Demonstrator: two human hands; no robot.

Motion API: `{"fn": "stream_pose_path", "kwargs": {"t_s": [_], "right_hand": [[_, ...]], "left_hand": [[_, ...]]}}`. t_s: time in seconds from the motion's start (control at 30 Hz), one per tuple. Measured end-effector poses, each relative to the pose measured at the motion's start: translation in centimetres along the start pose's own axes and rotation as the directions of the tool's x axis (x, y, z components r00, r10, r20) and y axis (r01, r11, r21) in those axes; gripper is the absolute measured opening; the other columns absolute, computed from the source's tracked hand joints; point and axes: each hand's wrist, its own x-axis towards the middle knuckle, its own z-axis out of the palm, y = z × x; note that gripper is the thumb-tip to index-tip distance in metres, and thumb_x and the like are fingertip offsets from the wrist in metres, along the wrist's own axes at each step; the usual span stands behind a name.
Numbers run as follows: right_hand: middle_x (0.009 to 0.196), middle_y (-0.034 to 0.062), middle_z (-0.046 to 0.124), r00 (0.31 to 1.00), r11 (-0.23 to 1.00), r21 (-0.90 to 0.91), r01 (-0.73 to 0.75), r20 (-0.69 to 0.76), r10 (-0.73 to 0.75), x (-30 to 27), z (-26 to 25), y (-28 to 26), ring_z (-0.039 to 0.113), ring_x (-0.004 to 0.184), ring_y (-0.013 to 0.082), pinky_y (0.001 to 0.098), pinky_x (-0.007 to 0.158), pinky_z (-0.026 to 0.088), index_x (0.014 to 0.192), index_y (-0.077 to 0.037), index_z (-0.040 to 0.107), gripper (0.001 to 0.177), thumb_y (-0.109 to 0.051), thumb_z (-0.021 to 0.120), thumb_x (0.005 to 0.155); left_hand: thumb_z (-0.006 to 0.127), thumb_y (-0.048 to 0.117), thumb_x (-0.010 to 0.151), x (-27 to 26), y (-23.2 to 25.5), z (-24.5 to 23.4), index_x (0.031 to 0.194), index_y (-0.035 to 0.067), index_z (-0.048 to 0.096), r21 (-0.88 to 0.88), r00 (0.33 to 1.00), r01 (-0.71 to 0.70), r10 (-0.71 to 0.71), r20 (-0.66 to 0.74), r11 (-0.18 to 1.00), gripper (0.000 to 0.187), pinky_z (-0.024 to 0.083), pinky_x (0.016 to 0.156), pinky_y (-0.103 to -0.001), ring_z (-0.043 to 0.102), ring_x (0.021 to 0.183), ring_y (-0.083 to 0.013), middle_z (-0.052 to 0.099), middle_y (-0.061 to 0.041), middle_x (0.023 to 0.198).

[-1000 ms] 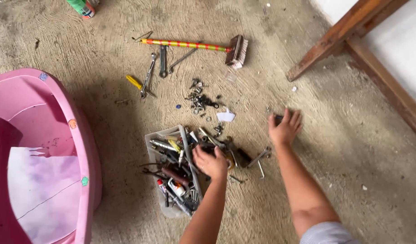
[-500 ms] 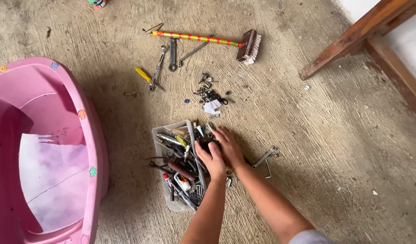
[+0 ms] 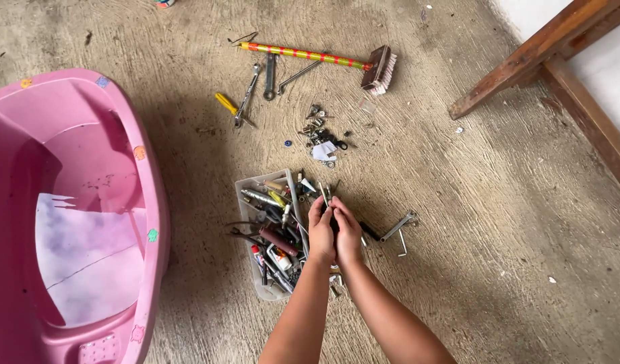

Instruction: Sorting various tools and mechanical parts from the floor into a plastic container.

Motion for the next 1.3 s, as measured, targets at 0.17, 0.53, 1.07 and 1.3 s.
{"fn": "stream_pose_path", "kwargs": {"t_s": [0.17,0.53,1.07,1.3], "right_hand": [[0.139,0.0141,0.067,0.991,0.992,-0.069,0.108,0.087,-0.102,-3.1,4.6,-2.4,0.061,0.130,0.0227,0.0331,0.113,0.044,0.134,0.000,0.065,0.037,-0.011,0.051,0.102],[0.143,0.0087,0.063,0.909,0.956,-0.127,-0.263,0.299,0.290,-2.6,10.5,-2.7,0.059,0.131,0.0212,0.0391,0.110,0.045,0.141,-0.004,0.060,0.046,-0.032,0.052,0.105],[0.164,0.0153,0.026,0.890,-0.146,-0.897,0.417,0.436,-0.135,0.4,-11.6,-3.7,0.018,0.153,0.0310,0.0532,0.125,0.009,0.155,-0.010,0.032,0.081,-0.053,0.066,0.095],[0.168,0.0156,-0.011,0.810,-0.265,-0.828,0.494,0.328,0.487,-8.6,1.2,-11.3,-0.009,0.155,0.0311,0.0625,0.122,-0.005,0.160,-0.032,0.012,0.107,-0.058,0.078,0.079]], "left_hand": [[0.054,0.006,0.098,-2.8,6.9,-0.9,0.144,0.004,0.050,-0.028,0.999,-0.048,0.048,0.018,0.998,0.046,0.039,0.112,-0.032,0.053,0.131,-0.0226,0.058,-0.010,0.142],[0.050,0.013,0.103,-1.7,15.2,-10.3,0.156,0.004,0.041,0.086,0.997,0.071,-0.067,-0.046,0.994,0.055,0.040,0.114,-0.035,0.053,0.139,-0.0243,0.051,-0.016,0.158],[0.060,-0.002,0.090,-15.8,4.2,-10.5,0.125,0.001,0.060,0.905,0.741,-0.371,0.654,0.152,0.209,0.036,0.047,0.103,-0.041,0.056,0.120,-0.0282,0.063,-0.013,0.124],[0.065,0.005,0.080,-21.2,3.8,-7.5,0.115,0.011,0.063,0.888,0.814,-0.445,0.466,0.348,0.114,0.036,0.044,0.093,-0.046,0.057,0.114,-0.0286,0.062,-0.009,0.119]]}}
